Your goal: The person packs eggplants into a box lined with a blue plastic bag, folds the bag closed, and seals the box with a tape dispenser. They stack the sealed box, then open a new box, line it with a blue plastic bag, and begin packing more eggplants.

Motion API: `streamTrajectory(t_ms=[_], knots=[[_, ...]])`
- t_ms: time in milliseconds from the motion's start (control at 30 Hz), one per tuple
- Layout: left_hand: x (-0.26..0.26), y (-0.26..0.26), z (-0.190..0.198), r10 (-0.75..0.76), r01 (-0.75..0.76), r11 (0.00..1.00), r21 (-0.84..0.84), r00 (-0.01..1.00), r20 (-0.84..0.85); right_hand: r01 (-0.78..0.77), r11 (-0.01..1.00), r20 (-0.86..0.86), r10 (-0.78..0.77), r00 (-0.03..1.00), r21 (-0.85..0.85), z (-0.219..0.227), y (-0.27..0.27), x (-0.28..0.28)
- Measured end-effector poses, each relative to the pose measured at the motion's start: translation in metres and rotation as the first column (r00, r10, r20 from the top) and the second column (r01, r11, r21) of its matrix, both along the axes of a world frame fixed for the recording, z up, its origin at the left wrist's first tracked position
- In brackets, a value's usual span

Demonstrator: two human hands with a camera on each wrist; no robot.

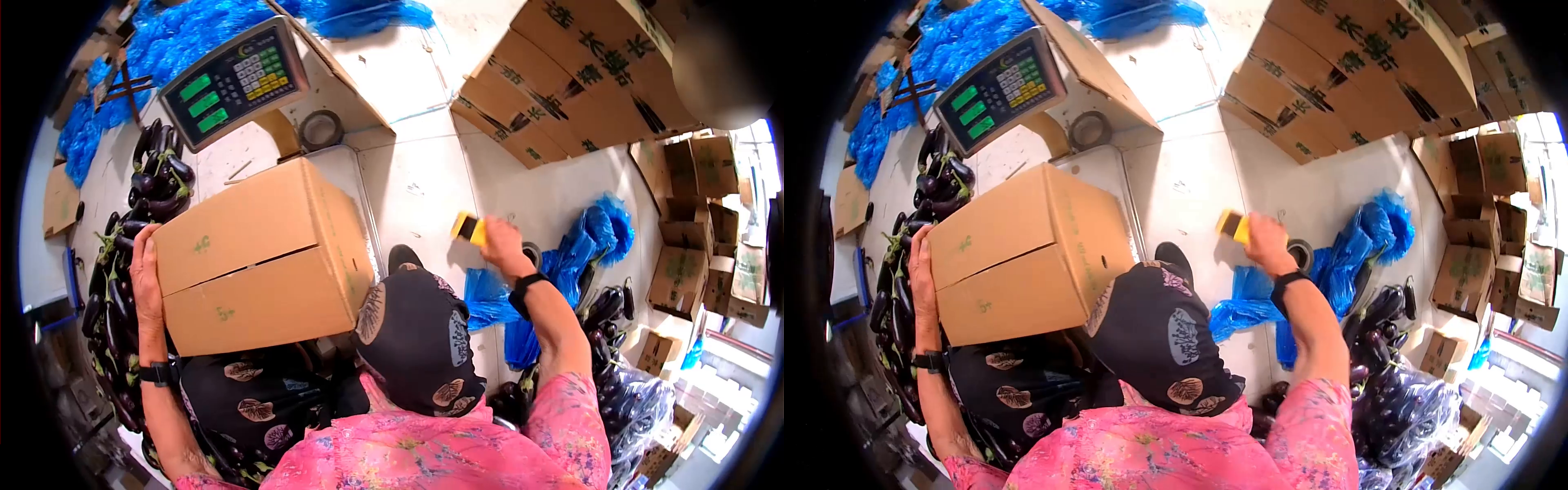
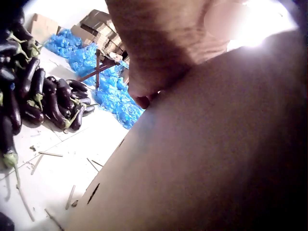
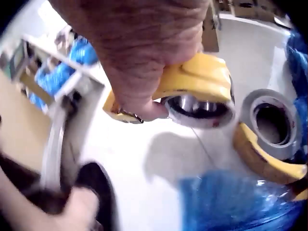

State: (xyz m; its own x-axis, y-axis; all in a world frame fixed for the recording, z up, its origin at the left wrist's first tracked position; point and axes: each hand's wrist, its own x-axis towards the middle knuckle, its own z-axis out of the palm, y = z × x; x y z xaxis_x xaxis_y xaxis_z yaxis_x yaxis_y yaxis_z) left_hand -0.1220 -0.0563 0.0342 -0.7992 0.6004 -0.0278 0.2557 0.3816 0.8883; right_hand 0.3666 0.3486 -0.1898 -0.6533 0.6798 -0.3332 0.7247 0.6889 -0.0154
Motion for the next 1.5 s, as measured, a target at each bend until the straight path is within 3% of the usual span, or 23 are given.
streamTrajectory(t_ms=[67, 100, 133, 200, 267, 400, 433, 533, 567, 700, 733, 800, 867, 900, 1000, 1100, 1133, 1200, 1267, 1333, 1500], knots=[[0.002, 0.003, 0.001, -0.021, 0.020, 0.999, 0.035, 1.000, 0.023, 0.359, 0.878, -0.218, -0.436, 0.873, -0.315, 0.033, 0.018, -0.011], [0.001, 0.003, 0.000, -0.033, 0.032, 0.999, 0.044, 0.999, 0.023, 0.237, 0.798, -0.426, -0.517, 0.742, -0.555, 0.063, 0.026, -0.019], [0.002, 0.003, 0.001, -0.042, 0.041, 0.998, 0.052, 0.999, 0.023, 0.102, 0.694, -0.523, -0.622, 0.582, -0.713, 0.093, 0.024, -0.036], [0.006, 0.005, 0.005, -0.043, 0.042, 0.996, 0.075, 0.999, 0.014, -0.047, 0.627, -0.562, -0.661, 0.497, -0.778, 0.177, 0.004, -0.081], [0.008, 0.003, 0.004, -0.032, 0.027, 0.995, 0.097, 0.998, 0.051, -0.189, 0.623, -0.627, -0.622, 0.470, -0.759, 0.234, -0.017, -0.123], [0.011, 0.003, 0.006, 0.003, 0.002, 0.998, 0.063, 0.997, -0.080, -0.420, 0.557, -0.695, -0.519, 0.498, -0.717, 0.322, -0.071, -0.188], [0.007, 0.000, 0.001, -0.034, 0.046, 0.997, 0.064, 0.983, -0.178, -0.463, 0.542, -0.711, -0.477, 0.517, -0.701, 0.336, -0.082, -0.202], [0.006, 0.001, 0.001, -0.038, 0.064, 0.989, 0.130, 0.981, -0.193, -0.449, 0.572, -0.685, -0.305, 0.661, -0.687, 0.379, -0.122, -0.238], [0.004, 0.001, -0.007, -0.034, 0.062, 0.986, 0.152, 0.983, -0.180, -0.472, 0.556, -0.671, -0.227, 0.706, -0.684, 0.381, -0.131, -0.251], [0.004, -0.003, -0.014, 0.003, 0.045, 0.980, 0.193, 0.970, -0.242, -0.674, 0.411, -0.754, -0.053, 0.655, -0.614, 0.357, -0.184, -0.300], [0.007, -0.003, -0.010, 0.007, 0.037, 0.983, 0.181, 0.971, -0.239, -0.762, 0.477, -0.838, 0.091, 0.538, -0.437, 0.336, -0.193, -0.313], [0.007, -0.003, -0.004, 0.011, 0.032, 0.985, 0.172, 0.969, -0.246, -0.756, 0.569, -0.729, 0.360, 0.582, -0.323, 0.334, -0.195, -0.321], [0.010, -0.005, -0.003, 0.016, 0.029, 0.984, 0.173, 0.967, -0.255, -0.731, 0.599, -0.683, 0.384, 0.621, -0.328, 0.335, -0.197, -0.322], [0.012, -0.006, -0.003, 0.044, 0.031, 0.986, 0.162, 0.900, -0.435, -0.725, 0.600, -0.688, 0.368, 0.625, -0.338, 0.335, -0.198, -0.322], [0.012, -0.009, -0.003, 0.177, -0.014, 0.968, 0.250, 0.747, -0.641, -0.727, 0.600, -0.727, 0.328, 0.604, -0.334, 0.336, -0.205, -0.319], [0.038, -0.026, 0.056, 0.150, -0.061, 0.894, 0.444, 0.974, -0.168, -0.736, 0.606, -0.735, 0.343, 0.585, -0.303, 0.333, -0.208, -0.317], [0.041, -0.030, 0.068, 0.047, -0.039, 0.906, 0.421, 0.999, -0.009, -0.726, 0.616, -0.714, 0.357, 0.603, -0.305, 0.333, -0.208, -0.318], [0.046, -0.039, 0.088, -0.141, 0.013, 0.922, 0.386, 0.942, 0.306, -0.713, 0.631, -0.674, 0.386, 0.630, -0.306, 0.337, -0.212, -0.320], [0.053, -0.032, 0.092, -0.227, 0.133, 0.927, 0.351, 0.943, 0.242, -0.709, 0.643, -0.655, 0.407, 0.637, -0.290, 0.341, -0.217, -0.321], [0.060, -0.029, 0.100, -0.285, 0.138, 0.901, 0.412, 0.903, 0.321, -0.699, 0.660, -0.634, 0.422, 0.648, -0.274, 0.345, -0.219, -0.321], [0.056, -0.024, 0.075, -0.183, 0.030, 0.886, 0.464, 0.940, 0.288, -0.709, 0.674, -0.575, 0.503, 0.646, -0.207, 0.350, -0.224, -0.324]])
